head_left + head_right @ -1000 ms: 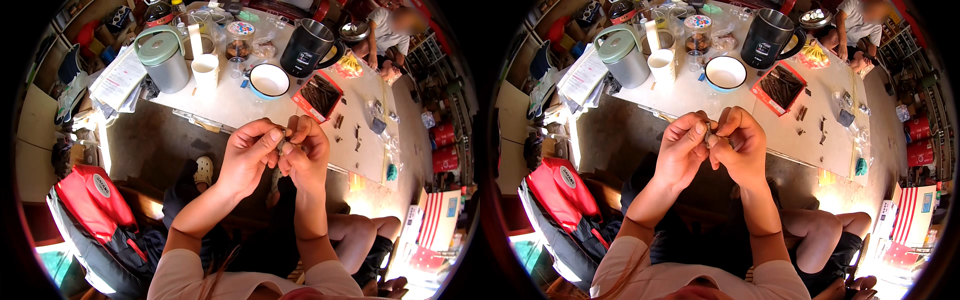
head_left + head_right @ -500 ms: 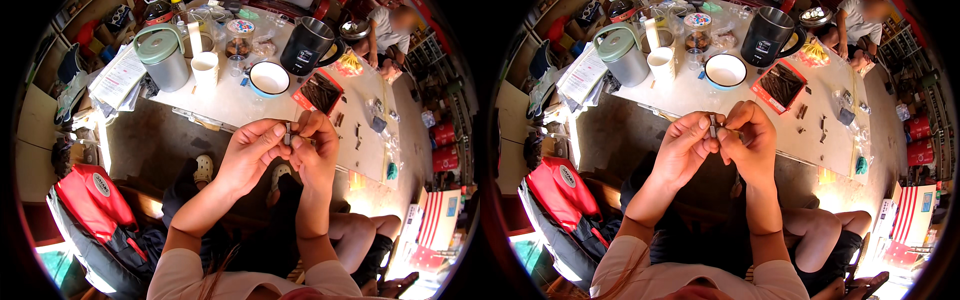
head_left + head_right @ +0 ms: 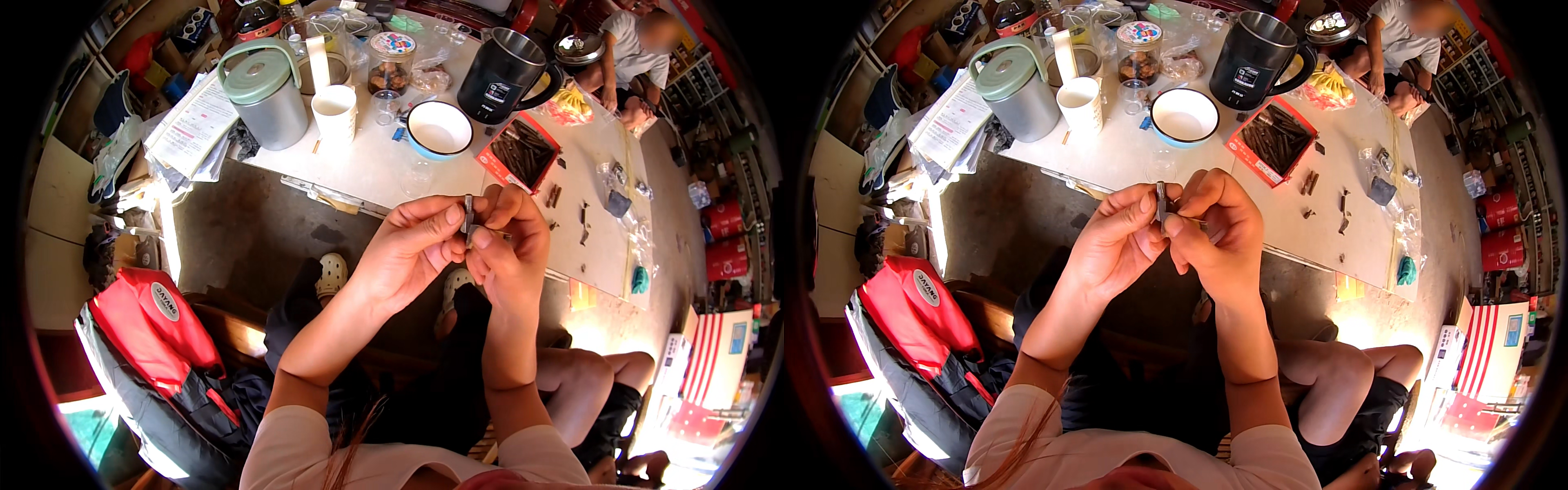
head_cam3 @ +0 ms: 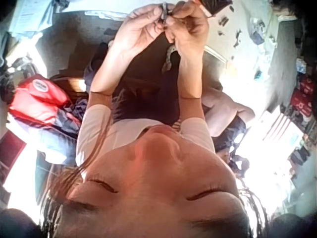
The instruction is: The person assembles small mechanical components by hand, placing a washer and another small part onto a screw while sitting at a table.
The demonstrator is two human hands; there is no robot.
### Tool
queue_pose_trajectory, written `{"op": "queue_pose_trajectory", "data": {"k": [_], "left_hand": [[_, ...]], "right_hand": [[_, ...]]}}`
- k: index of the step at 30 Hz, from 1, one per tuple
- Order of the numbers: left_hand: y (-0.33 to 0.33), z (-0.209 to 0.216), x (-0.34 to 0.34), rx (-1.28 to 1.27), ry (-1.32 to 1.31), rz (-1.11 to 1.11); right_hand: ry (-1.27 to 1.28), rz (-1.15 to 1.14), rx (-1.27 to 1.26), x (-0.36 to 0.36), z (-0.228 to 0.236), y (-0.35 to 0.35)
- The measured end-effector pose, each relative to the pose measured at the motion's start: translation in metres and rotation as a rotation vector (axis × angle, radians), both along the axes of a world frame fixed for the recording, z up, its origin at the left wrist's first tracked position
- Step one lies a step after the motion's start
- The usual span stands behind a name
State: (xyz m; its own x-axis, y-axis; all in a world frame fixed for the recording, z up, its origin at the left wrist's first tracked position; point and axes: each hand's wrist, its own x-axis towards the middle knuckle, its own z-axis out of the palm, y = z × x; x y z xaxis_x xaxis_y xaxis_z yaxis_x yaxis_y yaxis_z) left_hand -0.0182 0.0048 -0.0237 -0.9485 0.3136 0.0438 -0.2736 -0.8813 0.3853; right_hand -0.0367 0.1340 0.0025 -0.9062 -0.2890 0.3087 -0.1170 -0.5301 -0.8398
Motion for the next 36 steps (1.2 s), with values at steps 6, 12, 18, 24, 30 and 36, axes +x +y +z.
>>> {"op": "queue_pose_trajectory", "data": {"k": [6,12,18,24,30,36], "left_hand": [[0.0054,-0.0052,0.0001,-0.07,-0.045,0.068],[0.0024,-0.0035,0.0007,-0.037,-0.003,0.038],[0.0021,-0.0051,0.0009,-0.033,0.032,0.019],[0.0048,-0.0098,0.0014,-0.077,0.006,0.057],[0.0066,-0.0032,0.0031,-0.06,0.016,0.054],[0.0024,-0.0011,0.003,-0.093,0.029,0.044]], "right_hand": [[-0.019,-0.125,0.039,0.0039,-0.0011,-0.005],[-0.003,-0.114,0.054,0.0057,0.0014,-0.0063],[0.022,-0.05,0.075,0.0039,0.0017,-0.0044],[0.0,-0.119,0.026,0.0061,0.0033,-0.0085],[0.007,-0.11,0.062,0.0044,0.0025,-0.0053],[0.022,-0.036,0.096,0.0043,0.002,-0.0058]]}}
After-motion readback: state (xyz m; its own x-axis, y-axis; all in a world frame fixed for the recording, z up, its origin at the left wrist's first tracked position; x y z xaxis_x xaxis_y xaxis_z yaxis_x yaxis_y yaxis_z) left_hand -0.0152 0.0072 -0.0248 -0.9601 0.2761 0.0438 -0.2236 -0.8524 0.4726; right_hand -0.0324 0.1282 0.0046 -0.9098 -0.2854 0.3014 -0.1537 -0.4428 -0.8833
